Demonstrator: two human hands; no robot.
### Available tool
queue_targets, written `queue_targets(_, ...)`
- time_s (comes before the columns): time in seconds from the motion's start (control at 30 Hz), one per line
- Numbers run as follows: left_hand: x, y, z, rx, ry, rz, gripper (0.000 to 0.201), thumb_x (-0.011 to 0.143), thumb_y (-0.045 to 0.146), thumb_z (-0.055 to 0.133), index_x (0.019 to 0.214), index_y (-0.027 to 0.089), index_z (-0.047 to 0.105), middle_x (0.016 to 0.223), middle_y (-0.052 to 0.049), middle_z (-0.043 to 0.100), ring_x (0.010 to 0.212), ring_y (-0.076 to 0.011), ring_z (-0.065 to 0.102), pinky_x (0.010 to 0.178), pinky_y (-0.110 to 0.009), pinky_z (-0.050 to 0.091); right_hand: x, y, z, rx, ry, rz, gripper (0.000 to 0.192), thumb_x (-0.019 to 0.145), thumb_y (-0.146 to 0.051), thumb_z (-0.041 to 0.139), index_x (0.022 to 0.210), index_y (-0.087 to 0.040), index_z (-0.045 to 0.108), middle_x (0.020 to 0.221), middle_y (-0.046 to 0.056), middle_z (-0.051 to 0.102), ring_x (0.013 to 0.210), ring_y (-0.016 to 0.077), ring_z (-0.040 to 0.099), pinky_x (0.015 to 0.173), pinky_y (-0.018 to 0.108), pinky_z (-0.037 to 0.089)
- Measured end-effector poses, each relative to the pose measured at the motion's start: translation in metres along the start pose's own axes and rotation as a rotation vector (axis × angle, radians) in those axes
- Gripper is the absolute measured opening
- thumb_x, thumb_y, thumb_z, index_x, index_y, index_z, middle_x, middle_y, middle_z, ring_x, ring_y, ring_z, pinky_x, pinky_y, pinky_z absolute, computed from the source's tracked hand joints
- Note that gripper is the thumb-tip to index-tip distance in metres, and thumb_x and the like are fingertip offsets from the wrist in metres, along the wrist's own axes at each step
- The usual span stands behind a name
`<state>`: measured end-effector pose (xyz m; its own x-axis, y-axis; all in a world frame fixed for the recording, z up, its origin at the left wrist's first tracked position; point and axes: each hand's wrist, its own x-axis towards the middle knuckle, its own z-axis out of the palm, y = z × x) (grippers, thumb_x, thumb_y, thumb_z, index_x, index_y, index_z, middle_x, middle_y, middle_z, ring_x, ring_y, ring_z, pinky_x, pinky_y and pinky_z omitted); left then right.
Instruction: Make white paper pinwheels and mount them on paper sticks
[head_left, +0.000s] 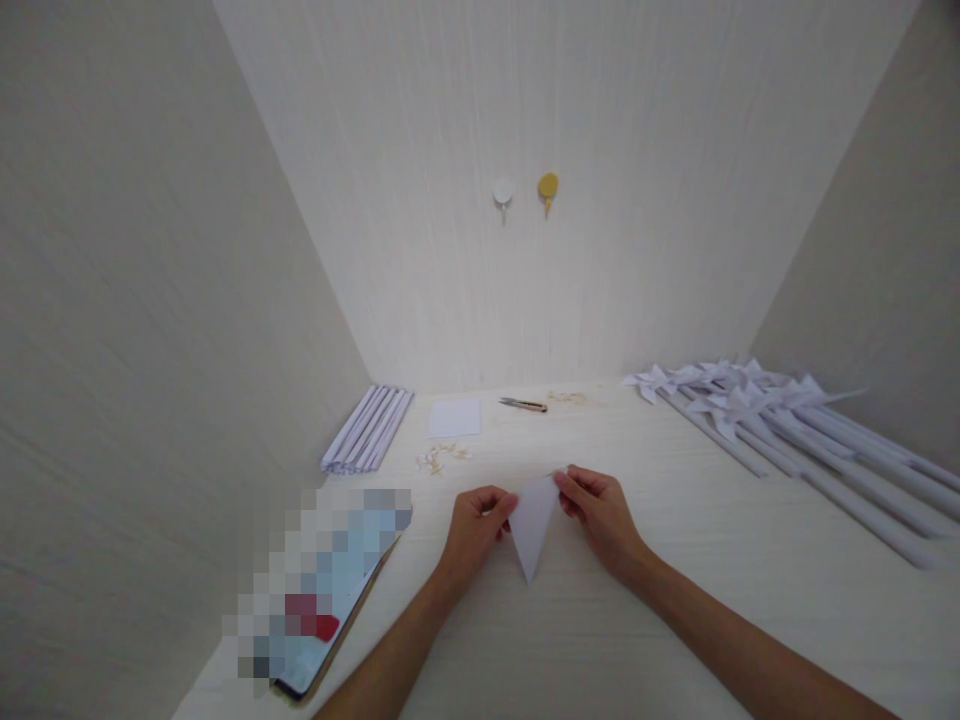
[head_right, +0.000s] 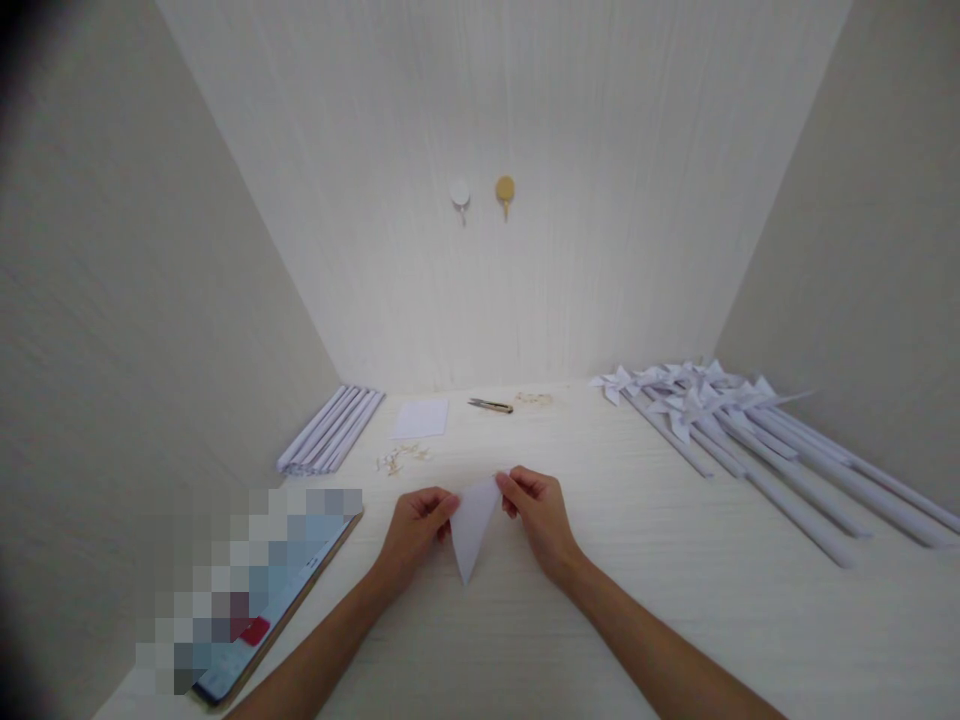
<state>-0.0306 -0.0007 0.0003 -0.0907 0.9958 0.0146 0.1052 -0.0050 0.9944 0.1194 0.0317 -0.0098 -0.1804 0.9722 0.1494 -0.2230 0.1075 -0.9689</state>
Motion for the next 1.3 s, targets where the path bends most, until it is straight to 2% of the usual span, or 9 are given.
queue_targets(0.3, 0.0004, -0.0009, -0.0008, -0.012, -0.023, 0.015, 0.026, 0.061, 0.036, 0.056, 0.05, 0.013, 0.053, 0.041, 0.004, 0.044, 0.037, -0.0053, 0.035, 0.039, -0.019, 0.026, 0.0004, -0.0026, 0.0014, 0.119, -0.064, 0.046, 0.022, 0.065, -0.031, 0.06, 0.052, -0.015, 0.052, 0.048, -0.003, 0.043, 0.046, 0.0073, 0.034, 0.044, 0.022, 0.024)
queue_targets(0.83, -0.0012, 0.0047, 0.0005, 0.014, -0.023, 0.01, 0.023, 0.06, 0.034, 0.056, 0.049, 0.013, 0.053, 0.042, 0.004, 0.045, 0.039, -0.0059, 0.036, 0.039, -0.019, 0.027, -0.0012, -0.0066, 0.0026, 0.23, 0.002, 0.089, 0.021, 0.061, -0.028, 0.063, 0.047, -0.015, 0.054, 0.05, -0.003, 0.041, 0.049, 0.008, 0.033, 0.045, 0.022, 0.023)
queue_targets(0.97, -0.0011, 0.0045, 0.0009, 0.01, -0.04, 0.023, 0.023, 0.06, 0.033, 0.056, 0.048, 0.014, 0.051, 0.042, 0.004, 0.044, 0.039, -0.006, 0.036, 0.04, -0.019, 0.027, -0.0019, -0.007, 0.005, 0.263, 0.038, 0.076, 0.024, 0.06, -0.031, 0.063, 0.046, -0.016, 0.051, 0.05, -0.004, 0.039, 0.049, 0.008, 0.033, 0.045, 0.022, 0.024)
queue_targets(1.13, -0.0011, 0.0037, -0.0004, 0.028, -0.046, 0.045, 0.024, 0.063, 0.033, 0.054, 0.049, 0.014, 0.051, 0.043, 0.003, 0.045, 0.041, -0.0069, 0.039, 0.043, -0.02, 0.03, -0.0023, -0.0029, 0.0054, 0.179, 0.106, 0.055, 0.032, 0.061, -0.036, 0.062, 0.045, -0.017, 0.043, 0.046, -0.006, 0.032, 0.045, 0.0072, 0.027, 0.043, 0.022, 0.02)
queue_targets(1.3, -0.0037, 0.0044, -0.0003, 0.101, 0.006, 0.104, 0.024, 0.064, 0.032, 0.054, 0.049, 0.014, 0.054, 0.045, 0.002, 0.048, 0.046, -0.0086, 0.042, 0.047, -0.021, 0.032, -0.0041, -0.0009, 0.0045, 0.084, 0.148, 0.009, 0.033, 0.065, -0.036, 0.058, 0.045, -0.017, 0.041, 0.044, -0.005, 0.033, 0.044, 0.0073, 0.028, 0.042, 0.022, 0.019)
